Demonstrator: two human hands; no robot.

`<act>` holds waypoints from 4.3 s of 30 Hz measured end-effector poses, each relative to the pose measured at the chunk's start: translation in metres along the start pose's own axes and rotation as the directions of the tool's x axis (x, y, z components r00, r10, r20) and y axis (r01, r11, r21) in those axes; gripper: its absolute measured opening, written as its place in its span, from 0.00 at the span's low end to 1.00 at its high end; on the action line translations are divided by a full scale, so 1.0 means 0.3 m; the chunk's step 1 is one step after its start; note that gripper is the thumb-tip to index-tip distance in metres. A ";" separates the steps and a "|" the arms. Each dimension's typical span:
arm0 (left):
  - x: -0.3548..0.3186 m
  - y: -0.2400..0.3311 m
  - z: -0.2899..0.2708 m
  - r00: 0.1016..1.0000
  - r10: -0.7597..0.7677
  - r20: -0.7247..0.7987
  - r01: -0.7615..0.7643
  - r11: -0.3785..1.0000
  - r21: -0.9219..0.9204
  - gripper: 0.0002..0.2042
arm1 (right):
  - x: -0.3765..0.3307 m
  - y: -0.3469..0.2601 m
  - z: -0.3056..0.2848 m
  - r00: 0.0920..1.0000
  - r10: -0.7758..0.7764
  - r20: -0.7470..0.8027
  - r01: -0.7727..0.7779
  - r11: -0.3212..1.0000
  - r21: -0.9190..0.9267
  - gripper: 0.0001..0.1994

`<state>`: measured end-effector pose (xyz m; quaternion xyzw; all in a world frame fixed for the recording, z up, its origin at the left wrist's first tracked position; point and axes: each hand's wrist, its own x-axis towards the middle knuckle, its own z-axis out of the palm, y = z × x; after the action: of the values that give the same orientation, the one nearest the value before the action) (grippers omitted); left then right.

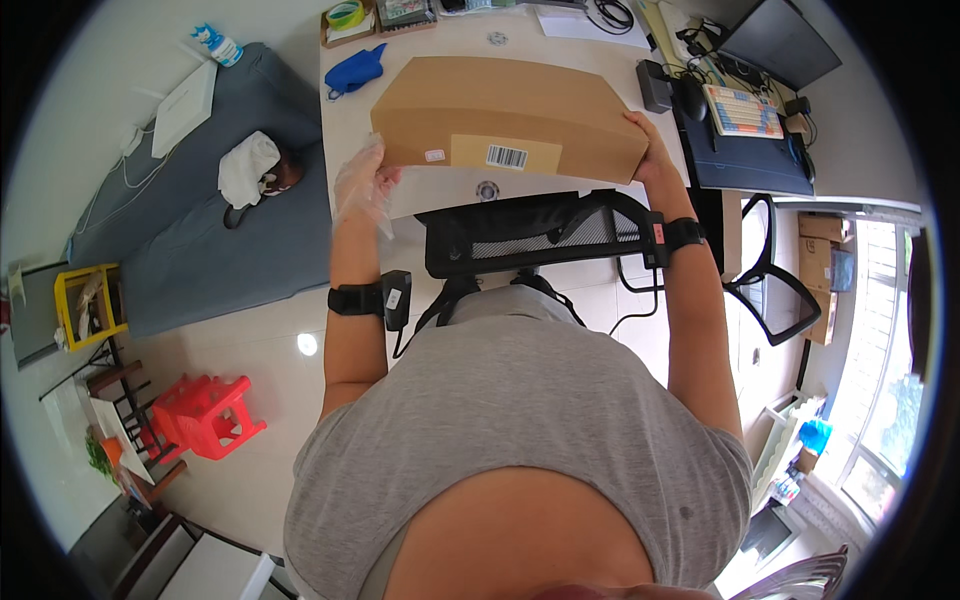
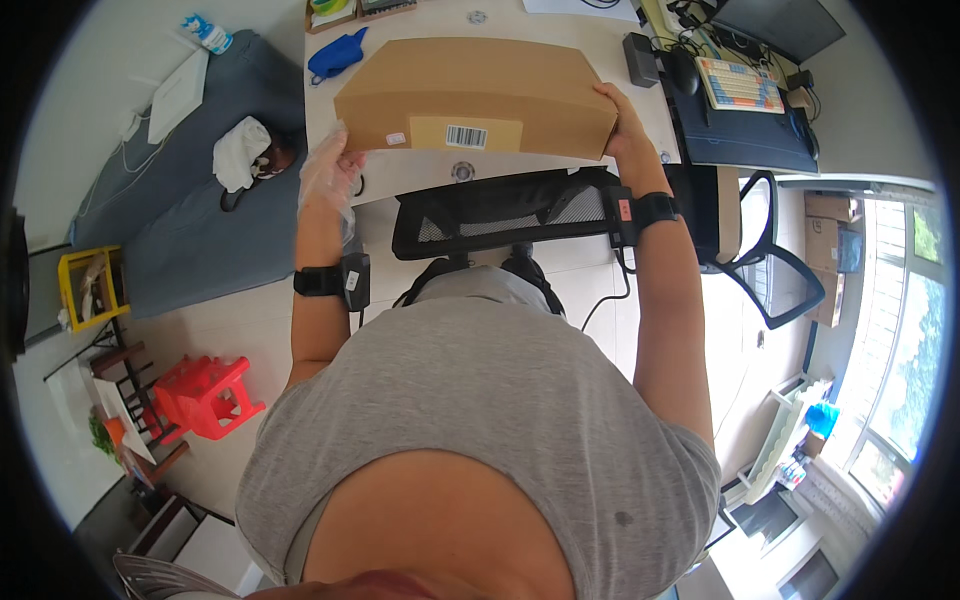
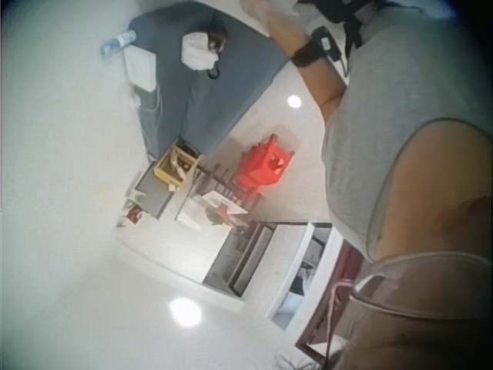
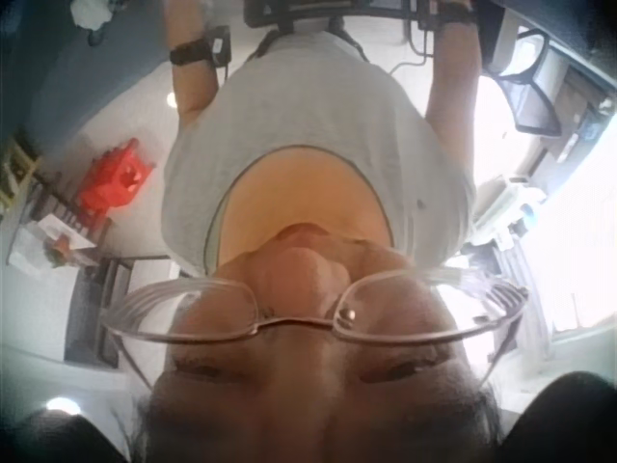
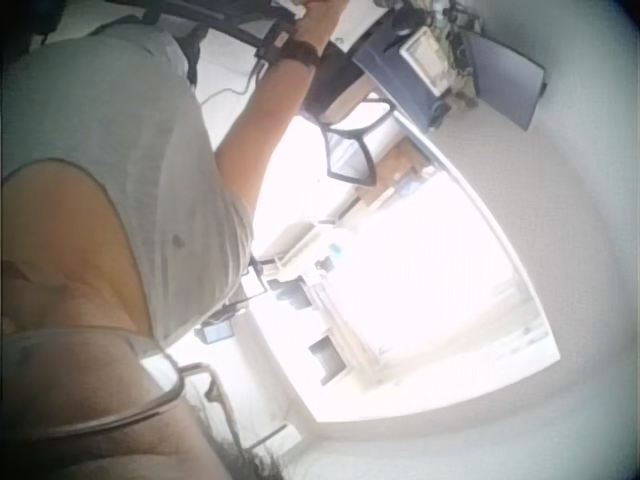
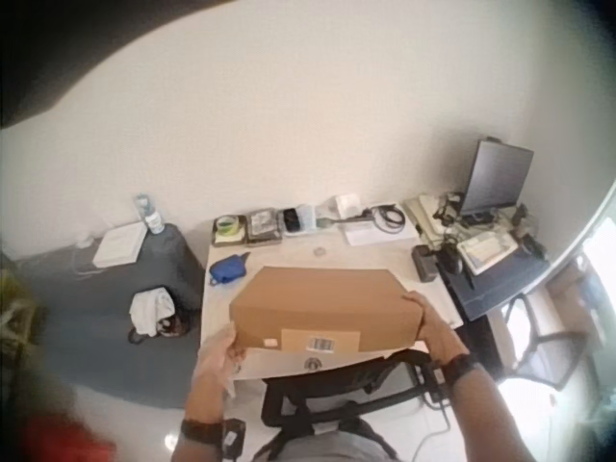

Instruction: The person picks up a cardboard box from a table, carries it to a desk, opens the lid, removes a foam sheet, writes on a sheet of labels with a pen, and peels a label off the sheet.

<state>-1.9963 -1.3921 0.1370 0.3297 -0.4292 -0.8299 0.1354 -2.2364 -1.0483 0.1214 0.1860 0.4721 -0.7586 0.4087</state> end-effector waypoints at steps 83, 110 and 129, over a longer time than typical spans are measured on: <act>0.087 0.050 0.077 0.970 0.084 -0.228 -0.081 0.996 0.025 0.14 | -0.099 -0.255 0.346 0.329 -0.541 0.774 0.408 -0.657 -0.633 0.09; 0.166 -0.007 0.113 0.960 0.275 0.059 -0.275 0.876 0.396 0.32 | -0.256 -0.385 0.421 0.470 -0.455 0.756 0.503 -0.566 -0.653 0.11; 0.260 0.049 0.245 0.873 0.390 0.293 -0.486 0.737 0.469 0.23 | -0.055 -0.291 0.084 0.481 -0.781 0.398 0.480 -0.145 -0.865 0.36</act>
<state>-2.1041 -1.3947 0.1456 0.1689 -0.7162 -0.6490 0.1932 -2.2933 -1.0437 0.1940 -0.2487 0.8834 -0.3915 -0.0665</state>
